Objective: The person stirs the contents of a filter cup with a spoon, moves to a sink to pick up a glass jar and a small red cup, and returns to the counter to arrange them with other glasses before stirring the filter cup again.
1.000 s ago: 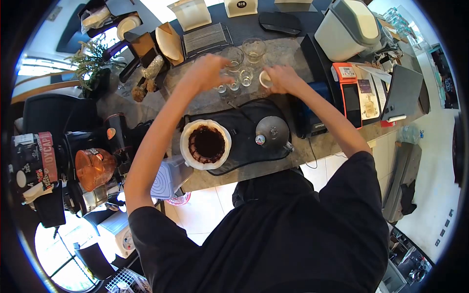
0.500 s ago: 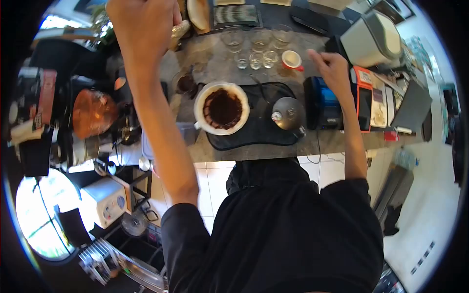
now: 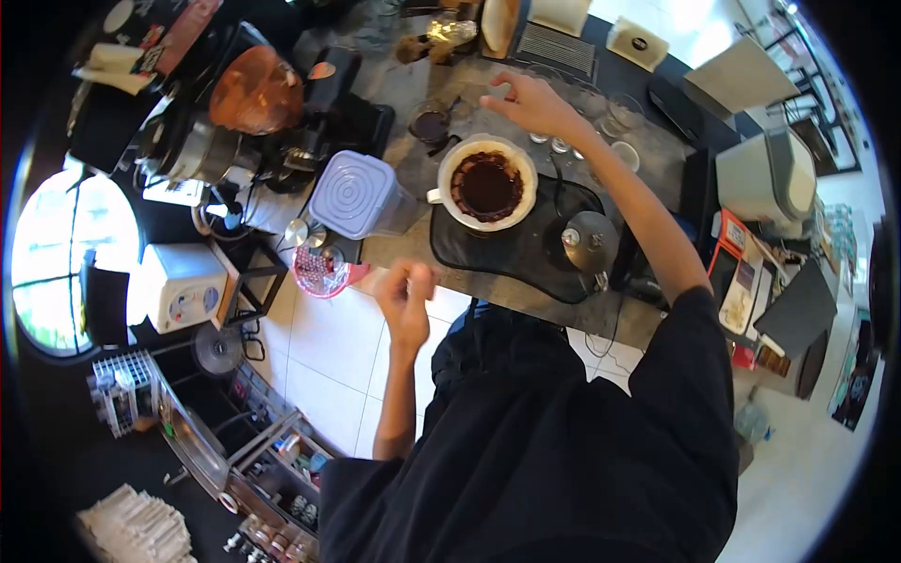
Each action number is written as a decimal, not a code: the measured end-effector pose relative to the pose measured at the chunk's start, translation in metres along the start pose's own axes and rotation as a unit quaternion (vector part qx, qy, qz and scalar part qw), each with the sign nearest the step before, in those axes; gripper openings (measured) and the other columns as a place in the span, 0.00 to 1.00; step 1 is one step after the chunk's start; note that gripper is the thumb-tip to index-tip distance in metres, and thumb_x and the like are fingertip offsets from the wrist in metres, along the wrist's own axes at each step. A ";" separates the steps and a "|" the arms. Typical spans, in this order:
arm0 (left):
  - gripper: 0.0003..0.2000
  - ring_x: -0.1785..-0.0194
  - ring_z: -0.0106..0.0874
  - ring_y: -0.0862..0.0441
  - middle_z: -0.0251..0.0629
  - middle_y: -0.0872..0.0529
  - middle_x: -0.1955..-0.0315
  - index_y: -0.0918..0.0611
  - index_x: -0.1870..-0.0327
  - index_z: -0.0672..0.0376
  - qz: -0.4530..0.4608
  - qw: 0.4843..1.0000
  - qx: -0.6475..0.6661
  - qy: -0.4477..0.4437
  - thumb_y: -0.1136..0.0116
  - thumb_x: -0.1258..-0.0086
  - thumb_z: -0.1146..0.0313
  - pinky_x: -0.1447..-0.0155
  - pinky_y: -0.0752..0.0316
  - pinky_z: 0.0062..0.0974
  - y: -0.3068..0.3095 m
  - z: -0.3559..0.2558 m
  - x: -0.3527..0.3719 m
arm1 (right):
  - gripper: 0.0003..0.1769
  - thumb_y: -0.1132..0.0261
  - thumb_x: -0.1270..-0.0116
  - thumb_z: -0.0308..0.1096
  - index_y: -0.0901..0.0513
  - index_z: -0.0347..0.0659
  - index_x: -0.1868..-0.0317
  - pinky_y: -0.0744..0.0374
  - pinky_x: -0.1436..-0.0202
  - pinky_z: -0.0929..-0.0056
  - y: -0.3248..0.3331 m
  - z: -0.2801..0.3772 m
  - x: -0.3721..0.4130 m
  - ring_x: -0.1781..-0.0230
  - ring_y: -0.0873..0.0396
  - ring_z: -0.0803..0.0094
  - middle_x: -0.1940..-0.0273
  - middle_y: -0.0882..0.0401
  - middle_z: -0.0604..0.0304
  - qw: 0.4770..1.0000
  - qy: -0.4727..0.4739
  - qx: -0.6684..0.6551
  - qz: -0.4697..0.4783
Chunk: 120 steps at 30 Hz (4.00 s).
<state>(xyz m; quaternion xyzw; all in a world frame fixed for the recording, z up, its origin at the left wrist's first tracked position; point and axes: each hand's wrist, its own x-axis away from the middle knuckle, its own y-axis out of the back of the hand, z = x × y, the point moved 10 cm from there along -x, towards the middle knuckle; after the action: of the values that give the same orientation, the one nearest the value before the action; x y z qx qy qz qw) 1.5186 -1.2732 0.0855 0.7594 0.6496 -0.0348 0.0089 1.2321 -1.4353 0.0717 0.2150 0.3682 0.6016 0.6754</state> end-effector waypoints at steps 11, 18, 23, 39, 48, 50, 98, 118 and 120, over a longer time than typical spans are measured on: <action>0.12 0.69 0.23 0.19 0.38 0.14 0.74 0.17 0.59 0.68 -0.030 0.968 -0.160 0.191 0.43 0.28 0.65 0.59 0.26 0.22 0.022 0.071 0.096 | 0.18 0.33 0.36 0.43 0.15 0.34 0.74 0.20 0.68 0.64 -0.108 0.003 -0.065 0.77 0.16 0.62 0.79 0.17 0.51 0.982 0.061 0.084 0.157; 0.10 0.70 0.23 0.20 0.37 0.15 0.74 0.17 0.58 0.66 -0.017 0.979 -0.145 0.140 0.42 0.28 0.66 0.63 0.29 0.21 0.009 0.081 0.093 | 0.10 0.33 0.36 0.35 0.13 0.35 0.65 0.20 0.67 0.65 -0.076 0.035 -0.072 0.73 0.16 0.62 0.74 0.16 0.49 0.961 0.222 0.095 0.138; 0.11 0.68 0.24 0.19 0.37 0.14 0.72 0.17 0.58 0.67 -0.045 0.985 -0.106 0.126 0.44 0.28 0.67 0.62 0.26 0.23 0.011 0.090 0.087 | 0.13 0.32 0.36 0.38 0.14 0.35 0.63 0.20 0.64 0.64 -0.076 0.031 -0.070 0.71 0.16 0.58 0.72 0.16 0.49 0.947 0.241 0.126 0.171; 0.14 0.67 0.27 0.17 0.40 0.13 0.72 0.16 0.56 0.65 -0.055 0.983 -0.115 0.131 0.43 0.29 0.61 0.62 0.26 0.25 0.005 0.122 0.083 | 0.20 0.35 0.33 0.47 0.15 0.34 0.63 0.29 0.72 0.68 -0.044 0.043 -0.060 0.82 0.31 0.73 0.82 0.25 0.58 0.957 0.196 0.174 0.123; 0.13 0.68 0.31 0.17 0.42 0.14 0.72 0.17 0.57 0.65 -0.045 0.986 -0.119 0.110 0.43 0.29 0.62 0.64 0.26 0.28 0.002 0.122 0.080 | 0.21 0.33 0.33 0.47 0.15 0.32 0.67 0.33 0.73 0.78 -0.021 0.030 -0.042 0.77 0.30 0.81 0.78 0.24 0.66 0.995 0.065 0.021 0.068; 0.14 0.66 0.28 0.17 0.40 0.13 0.71 0.16 0.57 0.65 -0.026 0.984 -0.135 0.115 0.43 0.29 0.61 0.63 0.26 0.26 0.001 0.123 0.078 | 0.19 0.33 0.33 0.45 0.15 0.32 0.66 0.32 0.71 0.81 -0.007 0.015 -0.049 0.76 0.30 0.81 0.75 0.23 0.67 0.993 0.020 -0.103 0.051; 0.21 0.73 0.14 0.38 0.27 0.31 0.67 0.31 0.44 0.59 0.007 0.983 0.183 0.026 0.56 0.22 0.48 0.70 0.43 0.13 -0.041 0.110 -0.066 | 0.08 0.35 0.34 0.30 0.18 0.32 0.61 0.21 0.65 0.74 0.080 0.120 0.135 0.71 0.15 0.65 0.67 0.15 0.50 0.984 -0.129 -0.031 -0.120; 0.15 0.70 0.13 0.35 0.23 0.28 0.71 0.24 0.52 0.58 0.031 0.989 0.142 0.005 0.45 0.25 0.55 0.68 0.40 0.13 -0.037 0.085 -0.072 | 0.17 0.37 0.33 0.36 0.22 0.28 0.71 0.32 0.72 0.66 0.050 0.066 0.123 0.81 0.33 0.65 0.82 0.28 0.51 0.983 -0.147 -0.013 -0.110; 0.15 0.70 0.13 0.35 0.23 0.28 0.71 0.24 0.52 0.58 0.031 0.988 0.149 0.003 0.45 0.25 0.55 0.68 0.40 0.13 -0.038 0.086 -0.072 | 0.17 0.36 0.33 0.37 0.22 0.28 0.71 0.33 0.72 0.67 0.050 0.056 0.125 0.81 0.33 0.69 0.82 0.28 0.53 0.981 -0.160 -0.024 -0.109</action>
<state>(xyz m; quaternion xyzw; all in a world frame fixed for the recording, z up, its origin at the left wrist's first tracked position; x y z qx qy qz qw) 1.4669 -1.3435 0.0056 0.7722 0.6132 -0.1291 -0.1051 1.2424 -1.2960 0.1148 0.2504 0.2622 0.4912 0.7920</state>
